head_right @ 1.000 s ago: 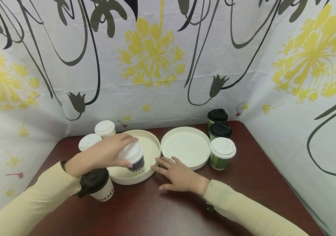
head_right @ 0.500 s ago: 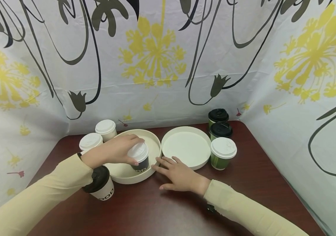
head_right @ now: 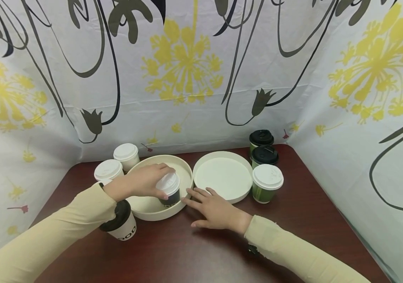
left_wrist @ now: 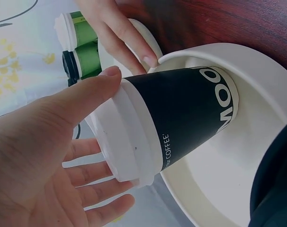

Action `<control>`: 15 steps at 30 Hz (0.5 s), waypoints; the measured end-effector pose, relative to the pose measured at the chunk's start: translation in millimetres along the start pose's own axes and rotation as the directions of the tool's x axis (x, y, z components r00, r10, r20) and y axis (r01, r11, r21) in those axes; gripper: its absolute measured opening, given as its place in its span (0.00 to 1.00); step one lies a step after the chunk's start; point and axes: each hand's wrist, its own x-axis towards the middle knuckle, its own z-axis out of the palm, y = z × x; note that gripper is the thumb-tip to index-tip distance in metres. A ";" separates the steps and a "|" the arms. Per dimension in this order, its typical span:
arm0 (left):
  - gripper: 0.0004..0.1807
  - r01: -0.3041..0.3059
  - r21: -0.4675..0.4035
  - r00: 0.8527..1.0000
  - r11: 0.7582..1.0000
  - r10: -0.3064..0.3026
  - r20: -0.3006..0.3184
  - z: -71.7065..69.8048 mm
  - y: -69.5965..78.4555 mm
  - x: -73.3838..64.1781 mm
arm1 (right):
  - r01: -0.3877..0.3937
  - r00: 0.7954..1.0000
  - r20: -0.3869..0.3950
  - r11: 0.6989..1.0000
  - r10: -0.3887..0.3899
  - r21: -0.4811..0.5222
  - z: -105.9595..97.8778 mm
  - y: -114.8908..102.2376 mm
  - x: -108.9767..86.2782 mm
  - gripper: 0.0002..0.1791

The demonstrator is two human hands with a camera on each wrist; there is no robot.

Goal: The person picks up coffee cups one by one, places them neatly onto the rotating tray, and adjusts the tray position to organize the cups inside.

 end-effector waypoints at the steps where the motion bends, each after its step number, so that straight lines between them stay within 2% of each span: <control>1: 0.42 -0.001 -0.005 1.000 1.000 0.001 0.001 0.1 -0.1 0.1 | 0.000 1.000 0.000 1.000 0.000 -0.002 -0.1 -0.1 0.0 0.43; 6: 0.43 -0.009 -0.007 1.000 1.000 0.009 0.009 -0.3 0.0 0.2 | 0.000 1.000 -0.001 1.000 0.000 -0.017 -0.2 -0.4 -0.1 0.44; 15: 0.46 0.020 -0.011 0.999 1.000 -0.019 0.028 1.8 0.2 2.0 | -0.004 1.000 0.007 1.000 0.004 -0.014 1.3 1.1 0.3 0.44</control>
